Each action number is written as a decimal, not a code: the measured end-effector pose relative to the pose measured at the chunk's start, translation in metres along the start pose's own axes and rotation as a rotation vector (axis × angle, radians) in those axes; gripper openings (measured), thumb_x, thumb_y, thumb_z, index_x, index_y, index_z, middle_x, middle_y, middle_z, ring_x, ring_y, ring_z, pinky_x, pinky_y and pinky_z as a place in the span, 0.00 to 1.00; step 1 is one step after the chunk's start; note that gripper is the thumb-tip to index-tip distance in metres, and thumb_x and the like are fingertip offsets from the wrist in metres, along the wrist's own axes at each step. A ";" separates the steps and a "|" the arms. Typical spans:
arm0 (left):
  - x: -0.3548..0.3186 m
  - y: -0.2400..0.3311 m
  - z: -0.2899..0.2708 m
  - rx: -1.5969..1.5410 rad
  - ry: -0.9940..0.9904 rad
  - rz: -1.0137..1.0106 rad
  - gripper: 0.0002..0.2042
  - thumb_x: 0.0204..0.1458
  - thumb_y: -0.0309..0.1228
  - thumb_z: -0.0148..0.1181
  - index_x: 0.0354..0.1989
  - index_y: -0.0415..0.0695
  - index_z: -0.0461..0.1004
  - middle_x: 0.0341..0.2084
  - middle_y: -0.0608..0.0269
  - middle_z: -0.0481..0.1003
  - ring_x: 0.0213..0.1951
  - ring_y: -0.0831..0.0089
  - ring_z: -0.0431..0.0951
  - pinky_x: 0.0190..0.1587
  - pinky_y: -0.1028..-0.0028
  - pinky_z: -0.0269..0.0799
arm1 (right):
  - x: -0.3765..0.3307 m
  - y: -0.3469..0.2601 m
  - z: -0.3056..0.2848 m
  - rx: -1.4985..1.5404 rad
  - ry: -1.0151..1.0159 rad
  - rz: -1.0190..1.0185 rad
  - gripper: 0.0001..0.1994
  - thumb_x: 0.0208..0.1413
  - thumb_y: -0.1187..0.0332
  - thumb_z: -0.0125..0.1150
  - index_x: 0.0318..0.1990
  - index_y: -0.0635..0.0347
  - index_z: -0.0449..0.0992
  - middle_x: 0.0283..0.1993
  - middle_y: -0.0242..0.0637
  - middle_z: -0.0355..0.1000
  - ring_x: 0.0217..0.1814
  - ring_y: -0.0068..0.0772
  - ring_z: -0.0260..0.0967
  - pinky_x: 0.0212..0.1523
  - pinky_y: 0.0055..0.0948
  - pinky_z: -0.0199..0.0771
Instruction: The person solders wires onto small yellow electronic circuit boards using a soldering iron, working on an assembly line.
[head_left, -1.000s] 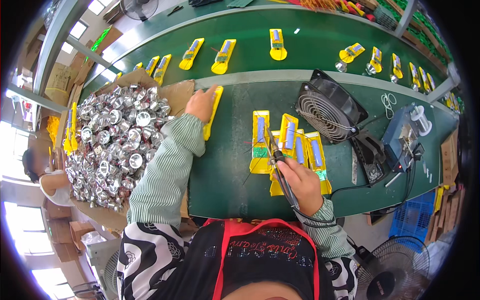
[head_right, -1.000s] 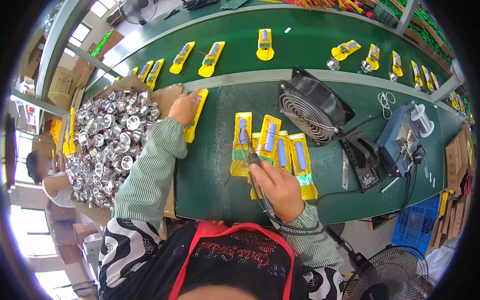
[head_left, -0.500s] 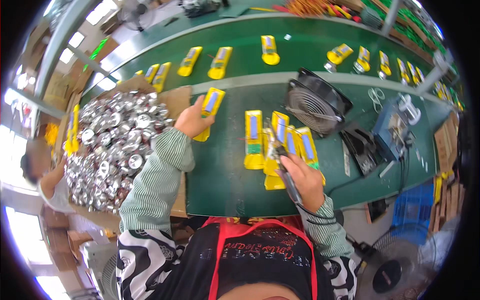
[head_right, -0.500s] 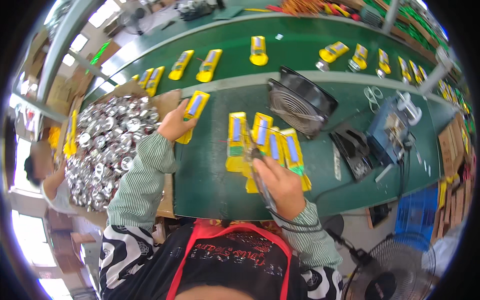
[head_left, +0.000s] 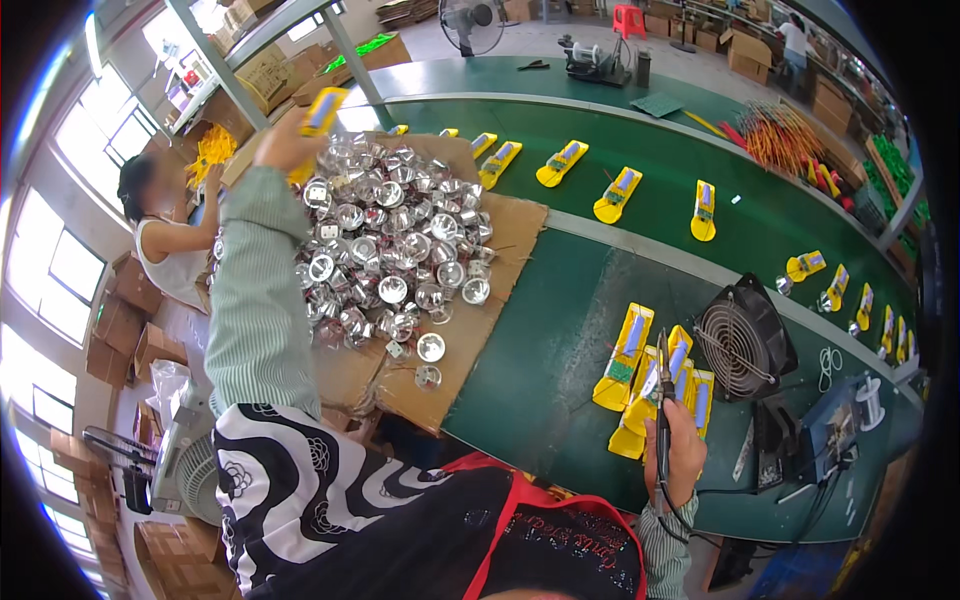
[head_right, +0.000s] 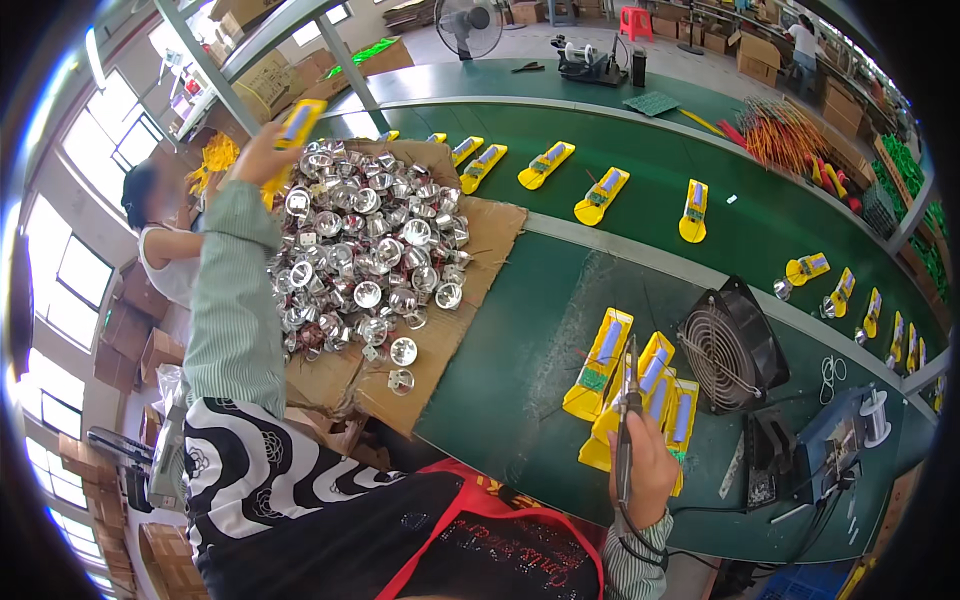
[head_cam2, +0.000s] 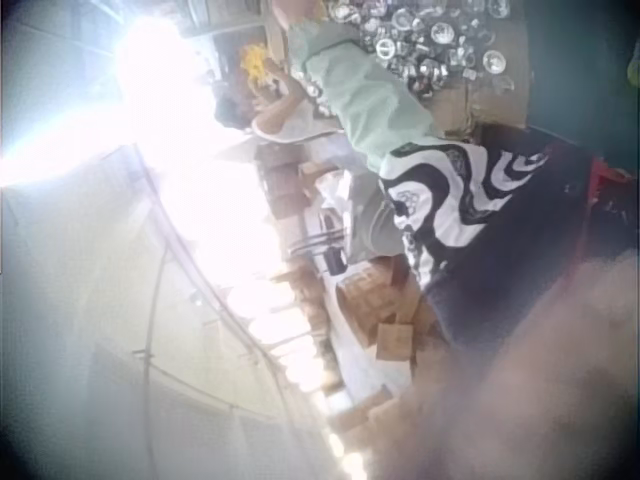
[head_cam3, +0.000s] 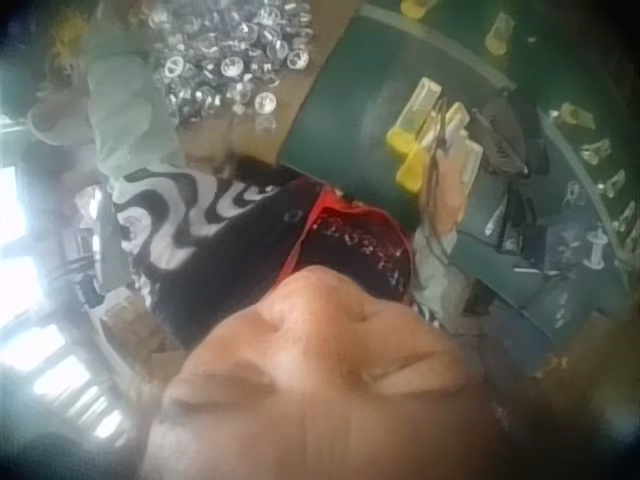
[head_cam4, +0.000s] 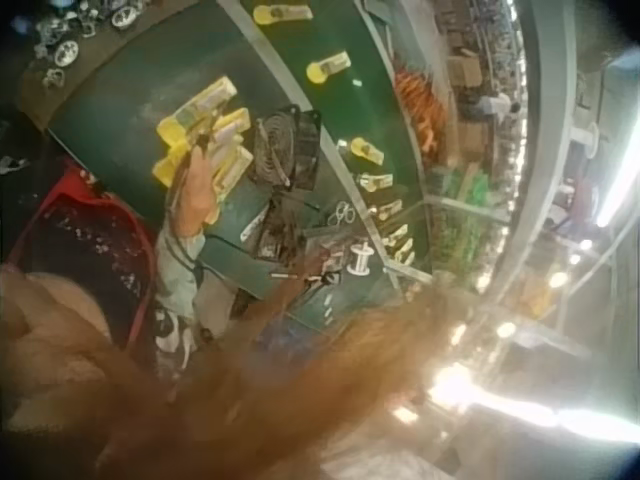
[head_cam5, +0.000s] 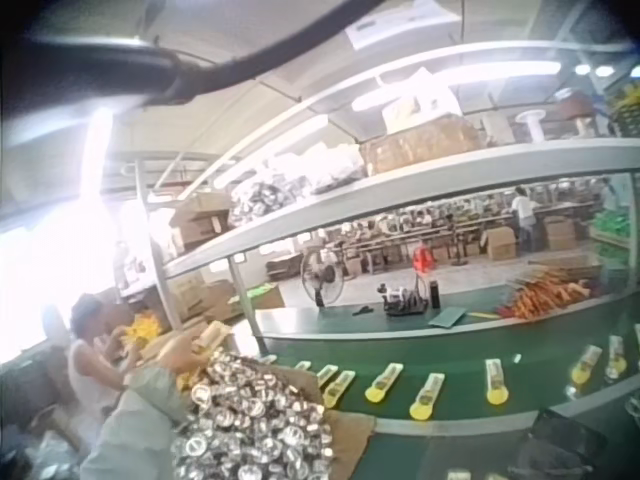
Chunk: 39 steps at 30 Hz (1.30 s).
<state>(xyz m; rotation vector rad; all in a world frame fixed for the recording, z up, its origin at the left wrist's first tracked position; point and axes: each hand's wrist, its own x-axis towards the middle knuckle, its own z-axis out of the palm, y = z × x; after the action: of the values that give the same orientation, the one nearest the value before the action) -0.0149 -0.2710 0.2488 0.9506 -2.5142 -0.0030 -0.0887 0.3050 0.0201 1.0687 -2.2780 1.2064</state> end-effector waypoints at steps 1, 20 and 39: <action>0.016 -0.037 -0.009 0.121 0.073 0.061 0.30 0.40 0.47 0.65 0.48 0.40 0.69 0.38 0.48 0.75 0.43 0.61 0.75 0.45 0.67 0.67 | 0.002 0.001 0.001 -0.041 0.008 -0.043 0.21 0.42 0.76 0.66 0.47 0.64 0.68 0.42 0.52 0.72 0.39 0.51 0.73 0.35 0.35 0.73; 0.074 -0.013 0.005 0.570 0.068 0.178 0.25 0.45 0.36 0.54 0.55 0.49 0.65 0.39 0.46 0.74 0.40 0.54 0.75 0.45 0.62 0.69 | 0.029 0.006 0.003 -0.056 0.015 0.013 0.21 0.40 0.74 0.69 0.45 0.62 0.70 0.41 0.47 0.73 0.28 0.41 0.73 0.25 0.30 0.73; -0.006 0.448 0.379 -0.305 -0.457 0.447 0.36 0.40 0.43 0.59 0.54 0.31 0.55 0.42 0.38 0.70 0.45 0.50 0.73 0.48 0.64 0.70 | 0.028 0.032 -0.023 -0.071 -0.025 0.184 0.23 0.36 0.76 0.70 0.44 0.62 0.69 0.38 0.49 0.72 0.30 0.46 0.73 0.29 0.32 0.74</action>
<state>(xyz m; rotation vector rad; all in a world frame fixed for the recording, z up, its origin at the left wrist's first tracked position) -0.4479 0.0157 -0.0242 0.2729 -2.9698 -0.4998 -0.1317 0.3220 0.0325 0.8688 -2.4634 1.1753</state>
